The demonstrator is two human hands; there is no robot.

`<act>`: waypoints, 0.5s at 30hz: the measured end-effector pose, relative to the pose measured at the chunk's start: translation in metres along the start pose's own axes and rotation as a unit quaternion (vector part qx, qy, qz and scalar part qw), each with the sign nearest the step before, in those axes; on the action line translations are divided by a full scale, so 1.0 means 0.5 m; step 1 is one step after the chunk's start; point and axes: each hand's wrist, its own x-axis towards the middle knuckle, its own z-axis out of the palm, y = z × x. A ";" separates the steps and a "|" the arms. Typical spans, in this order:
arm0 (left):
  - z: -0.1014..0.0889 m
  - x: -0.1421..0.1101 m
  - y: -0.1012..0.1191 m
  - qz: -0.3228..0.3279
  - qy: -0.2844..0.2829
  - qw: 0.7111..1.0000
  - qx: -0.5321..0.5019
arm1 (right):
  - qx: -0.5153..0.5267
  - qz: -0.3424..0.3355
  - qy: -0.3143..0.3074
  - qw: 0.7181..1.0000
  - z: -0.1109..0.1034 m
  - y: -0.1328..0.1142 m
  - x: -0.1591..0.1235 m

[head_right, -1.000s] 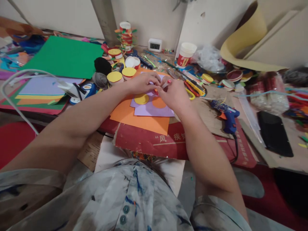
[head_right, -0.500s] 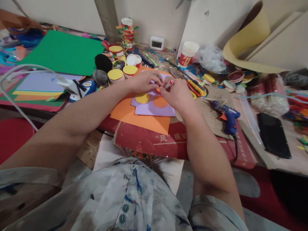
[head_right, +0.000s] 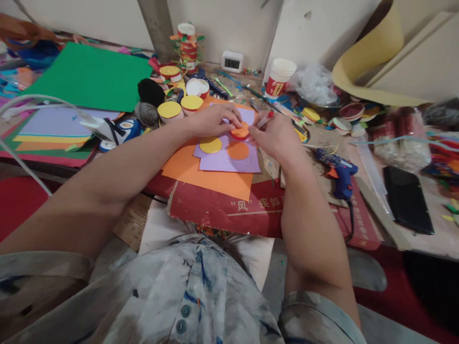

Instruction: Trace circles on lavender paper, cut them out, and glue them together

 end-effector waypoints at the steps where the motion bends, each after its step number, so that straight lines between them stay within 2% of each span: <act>1: 0.000 0.000 0.000 0.002 -0.003 1.000 0.000 | 0.004 0.014 -0.001 1.000 -0.003 0.002 0.001; 4: -0.002 0.001 -0.001 0.007 -0.025 1.000 0.011 | 0.014 0.045 0.003 0.999 -0.009 0.005 0.004; 7: -0.003 0.002 -0.002 -0.003 -0.017 1.000 0.016 | 0.020 0.066 0.011 0.998 -0.016 -0.006 0.001; 9: -0.004 0.002 -0.002 -0.006 -0.011 1.000 0.017 | 0.023 0.086 0.018 0.996 -0.024 -0.029 -0.007; 12: -0.005 0.004 -0.001 0.007 -0.034 0.999 0.025 | 0.029 0.111 0.024 0.993 -0.036 -0.071 -0.024; 15: -0.004 0.007 -0.003 0.015 -0.033 0.999 0.019 | 0.028 0.067 0.026 0.997 -0.034 -0.092 -0.038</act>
